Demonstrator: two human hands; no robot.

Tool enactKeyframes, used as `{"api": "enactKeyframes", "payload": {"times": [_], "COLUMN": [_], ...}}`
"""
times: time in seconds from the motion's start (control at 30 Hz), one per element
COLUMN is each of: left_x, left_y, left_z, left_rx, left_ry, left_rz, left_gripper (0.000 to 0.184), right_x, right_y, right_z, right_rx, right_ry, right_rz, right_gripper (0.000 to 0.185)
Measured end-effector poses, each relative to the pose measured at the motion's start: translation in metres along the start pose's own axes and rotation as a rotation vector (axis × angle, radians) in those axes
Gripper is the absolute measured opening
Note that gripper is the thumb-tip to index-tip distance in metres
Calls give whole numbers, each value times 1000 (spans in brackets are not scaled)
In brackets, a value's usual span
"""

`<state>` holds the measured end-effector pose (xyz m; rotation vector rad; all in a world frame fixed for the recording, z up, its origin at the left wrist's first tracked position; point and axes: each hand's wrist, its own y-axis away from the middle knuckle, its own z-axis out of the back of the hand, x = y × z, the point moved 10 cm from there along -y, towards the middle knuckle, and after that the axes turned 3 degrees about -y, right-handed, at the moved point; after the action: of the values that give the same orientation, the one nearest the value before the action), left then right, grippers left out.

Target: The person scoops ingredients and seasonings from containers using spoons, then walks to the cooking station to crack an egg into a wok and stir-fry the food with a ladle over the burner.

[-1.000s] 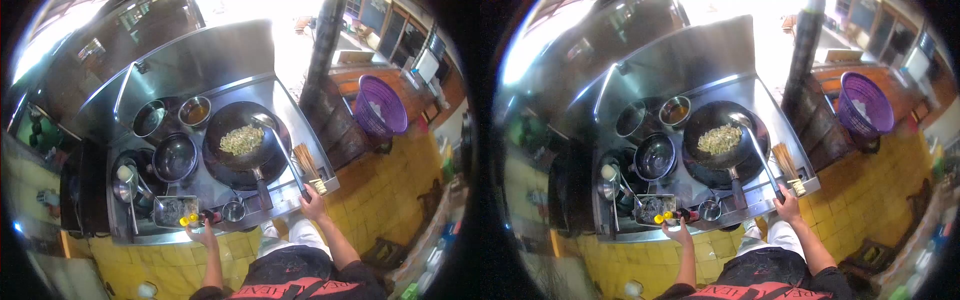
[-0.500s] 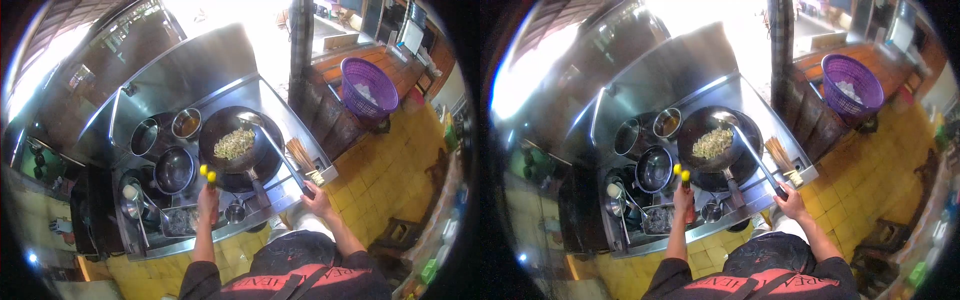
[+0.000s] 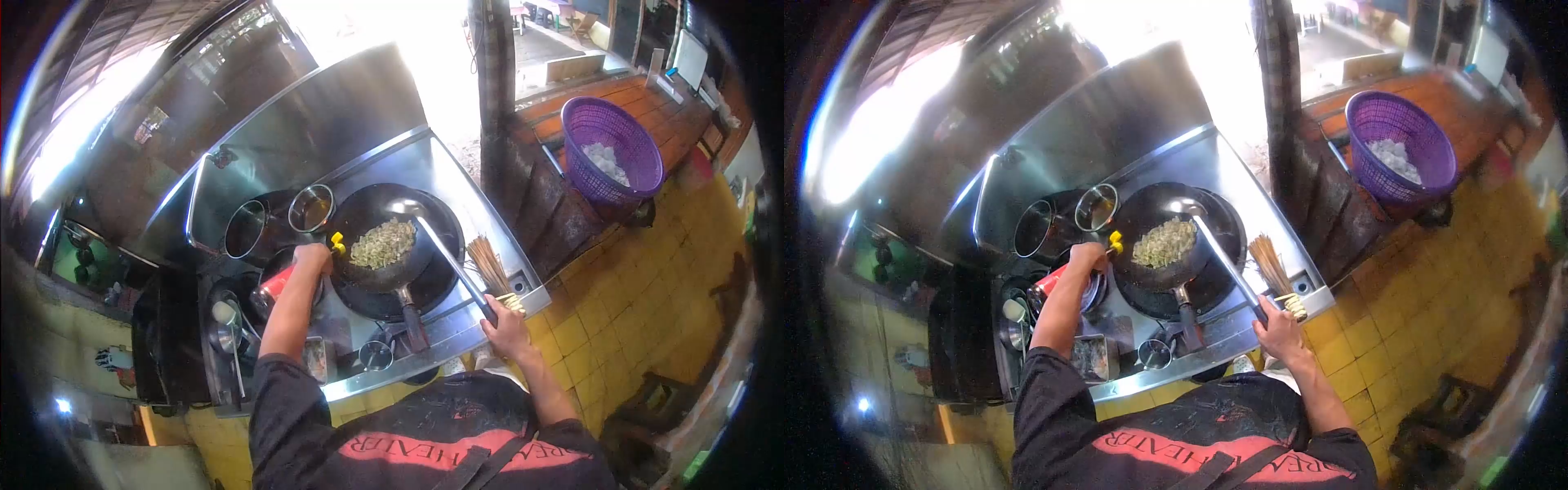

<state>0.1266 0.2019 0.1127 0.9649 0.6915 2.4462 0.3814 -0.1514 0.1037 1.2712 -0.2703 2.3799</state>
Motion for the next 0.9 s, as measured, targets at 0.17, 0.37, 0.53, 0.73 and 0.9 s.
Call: {"api": "enactKeyframes", "payload": {"times": [0.17, 0.37, 0.53, 0.73, 0.9], "left_x": [21, 45, 38, 11, -13], "left_y": [5, 65, 115, 157, 145], "left_z": [-5, -65, -152, -233, -293], "left_rx": [-152, -661, -998, -1033, -985], "left_ry": [210, 875, 1498, 1455, 1446], "left_rz": [72, 312, 389, 649, 671], "left_gripper": [35, 37, 35, 36, 43], "right_x": [4, 19, -4, 38, -2], "right_y": [-16, -22, -28, -50, -64], "right_z": [-35, -29, -102, -31, -91], "right_rx": [346, 427, 499, 616, 488], "right_ry": [357, 556, 471, 517, 568], "right_rz": [4, -53, -93, -4, -74], "right_gripper": [44, 32, 36, 48, 35]}}
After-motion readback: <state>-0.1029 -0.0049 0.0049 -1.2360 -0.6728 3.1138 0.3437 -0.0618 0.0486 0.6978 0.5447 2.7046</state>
